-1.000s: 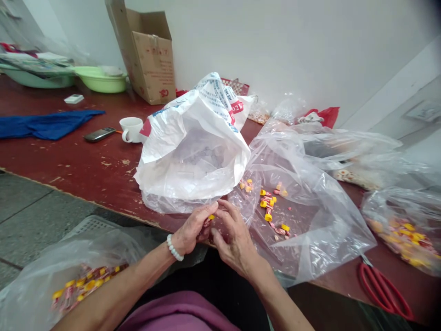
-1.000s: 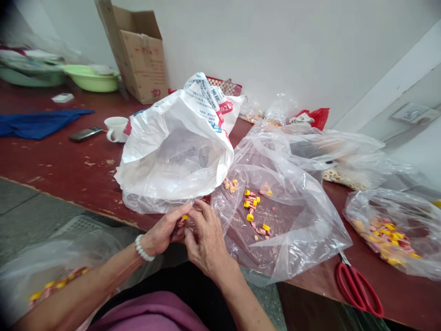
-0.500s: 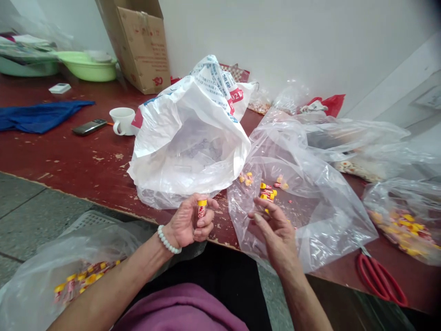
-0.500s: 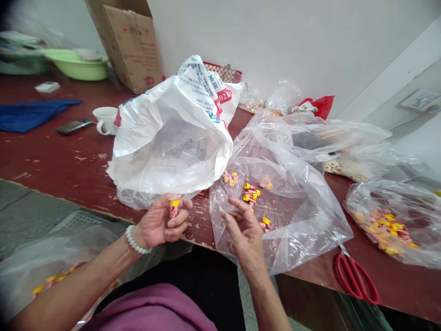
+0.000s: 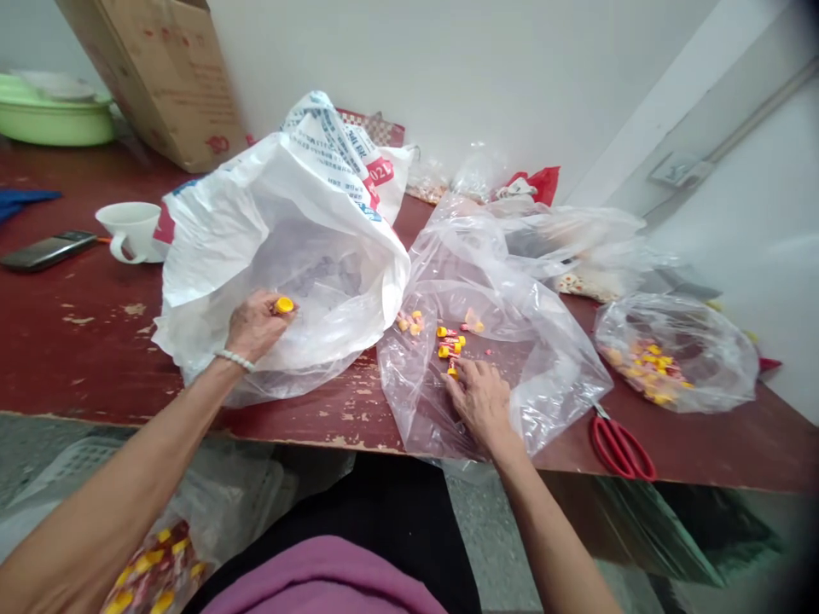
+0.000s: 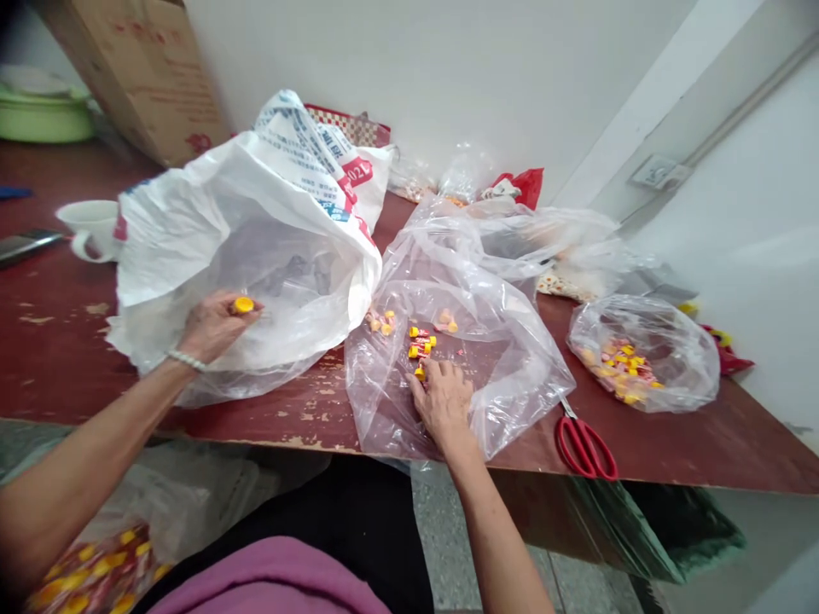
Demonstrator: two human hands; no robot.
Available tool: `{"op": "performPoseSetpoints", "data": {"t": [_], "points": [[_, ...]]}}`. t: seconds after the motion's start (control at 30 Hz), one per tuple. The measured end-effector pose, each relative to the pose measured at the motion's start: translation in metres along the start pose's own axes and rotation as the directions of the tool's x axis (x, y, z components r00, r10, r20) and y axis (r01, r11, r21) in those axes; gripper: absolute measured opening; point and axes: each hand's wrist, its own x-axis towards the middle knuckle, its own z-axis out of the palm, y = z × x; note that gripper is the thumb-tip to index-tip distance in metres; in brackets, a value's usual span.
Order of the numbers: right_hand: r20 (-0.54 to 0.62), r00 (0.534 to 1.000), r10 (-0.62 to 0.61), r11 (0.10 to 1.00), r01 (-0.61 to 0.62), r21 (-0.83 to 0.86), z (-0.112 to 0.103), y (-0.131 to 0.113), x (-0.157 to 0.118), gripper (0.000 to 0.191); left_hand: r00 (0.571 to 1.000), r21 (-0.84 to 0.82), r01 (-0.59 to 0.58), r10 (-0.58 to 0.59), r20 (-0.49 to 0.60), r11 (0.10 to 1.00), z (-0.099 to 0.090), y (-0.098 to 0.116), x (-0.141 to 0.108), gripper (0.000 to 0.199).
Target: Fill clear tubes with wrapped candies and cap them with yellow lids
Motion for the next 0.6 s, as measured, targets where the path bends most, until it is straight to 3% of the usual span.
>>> {"op": "performPoseSetpoints", "data": {"t": [0.07,0.23,0.3,0.37,0.43,0.5,0.6], "points": [[0.011,0.999,0.030,0.991,-0.029,-0.128,0.006,-0.006,0.004,0.030,0.995,0.104,-0.076,0.068,0.079,0.992,0.000,-0.008,0.014,0.007],[-0.014,1.000,0.026,0.997,-0.027,-0.075,0.011,0.002,0.012,0.021,0.984,0.135,-0.098,0.075,0.164,0.986,-0.002,-0.020,0.028,0.008],[-0.054,0.999,0.006,1.000,-0.005,0.006,0.008,0.005,0.012,0.023,0.987,0.094,-0.069,0.055,0.148,0.993,-0.002,-0.022,0.024,0.006],[-0.123,0.992,-0.001,0.979,0.026,0.201,0.001,0.003,0.010,0.024,0.991,0.018,-0.030,0.027,0.130,0.999,-0.004,-0.020,0.013,0.020],[-0.158,0.986,0.049,0.881,0.032,0.472,-0.009,-0.008,0.006,0.025,0.990,-0.075,0.007,0.003,0.141,0.997,-0.005,-0.011,-0.004,0.037],[-0.113,0.988,0.107,0.703,0.005,0.711,-0.019,-0.027,0.003,0.028,0.970,-0.288,0.119,-0.049,0.238,0.950,-0.007,0.002,-0.023,0.045],[-0.037,0.994,0.098,0.427,-0.008,0.904,-0.030,-0.057,-0.001,0.031,0.875,-0.630,0.403,-0.078,0.478,0.664,-0.009,0.023,-0.047,0.040]]}}
